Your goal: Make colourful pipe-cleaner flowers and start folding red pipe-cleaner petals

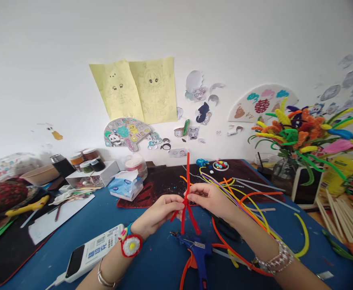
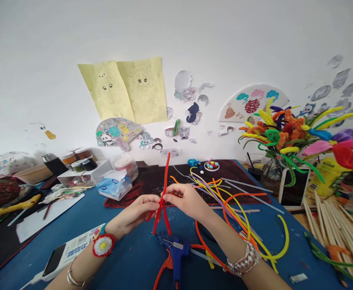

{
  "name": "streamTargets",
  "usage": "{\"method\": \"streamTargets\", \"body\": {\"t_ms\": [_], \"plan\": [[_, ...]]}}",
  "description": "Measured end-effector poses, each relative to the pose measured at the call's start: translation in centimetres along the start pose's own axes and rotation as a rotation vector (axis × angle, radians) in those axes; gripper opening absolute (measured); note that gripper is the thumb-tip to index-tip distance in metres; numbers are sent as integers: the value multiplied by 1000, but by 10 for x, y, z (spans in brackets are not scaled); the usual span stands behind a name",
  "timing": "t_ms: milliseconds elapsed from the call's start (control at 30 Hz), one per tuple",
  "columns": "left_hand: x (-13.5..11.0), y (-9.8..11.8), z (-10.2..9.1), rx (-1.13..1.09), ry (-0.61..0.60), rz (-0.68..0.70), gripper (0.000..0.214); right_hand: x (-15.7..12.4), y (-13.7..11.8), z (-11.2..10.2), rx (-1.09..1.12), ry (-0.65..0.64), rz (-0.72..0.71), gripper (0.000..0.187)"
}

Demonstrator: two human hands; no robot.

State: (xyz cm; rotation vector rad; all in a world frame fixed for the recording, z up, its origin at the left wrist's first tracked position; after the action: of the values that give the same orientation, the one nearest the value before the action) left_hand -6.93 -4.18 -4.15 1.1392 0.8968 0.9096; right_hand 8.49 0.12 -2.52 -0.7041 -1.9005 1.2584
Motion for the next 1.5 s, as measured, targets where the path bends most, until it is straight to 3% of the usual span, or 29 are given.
{"method": "streamTargets", "body": {"t_ms": [200,333,467,667,833,1067,1200,1400,1500], "plan": [[3,-4,3,-321,-82,-7,12,-1,0,4,56,6,-36,10],[6,-10,3,-337,-113,-18,6,0,1,4,10,35,-62,9],[9,-14,1,-245,-85,38,14,0,3,6,23,29,-57,7],[9,-9,-1,25,156,165,25,1,9,9,60,-10,-42,9],[7,-6,1,41,107,157,11,1,9,7,69,-15,12,11],[13,-13,-3,126,155,251,25,1,6,9,78,-29,33,8],[12,-10,-1,143,163,232,24,1,9,9,119,1,60,8],[10,-13,0,-227,9,63,16,3,13,3,177,30,71,13],[11,-16,-3,-238,-12,24,15,3,13,3,193,12,84,13]]}}
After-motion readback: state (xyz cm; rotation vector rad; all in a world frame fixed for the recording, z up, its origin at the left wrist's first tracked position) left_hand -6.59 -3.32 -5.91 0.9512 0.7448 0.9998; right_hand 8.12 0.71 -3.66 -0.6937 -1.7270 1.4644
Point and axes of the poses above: each hand's wrist, its own x-axis towards the middle knuckle, its own z-axis out of the palm, y = z × x, the point moved 3 cm from there along x, towards the middle knuckle, and after that the axes turned 1 degree about -y, right-handed, at the moved point
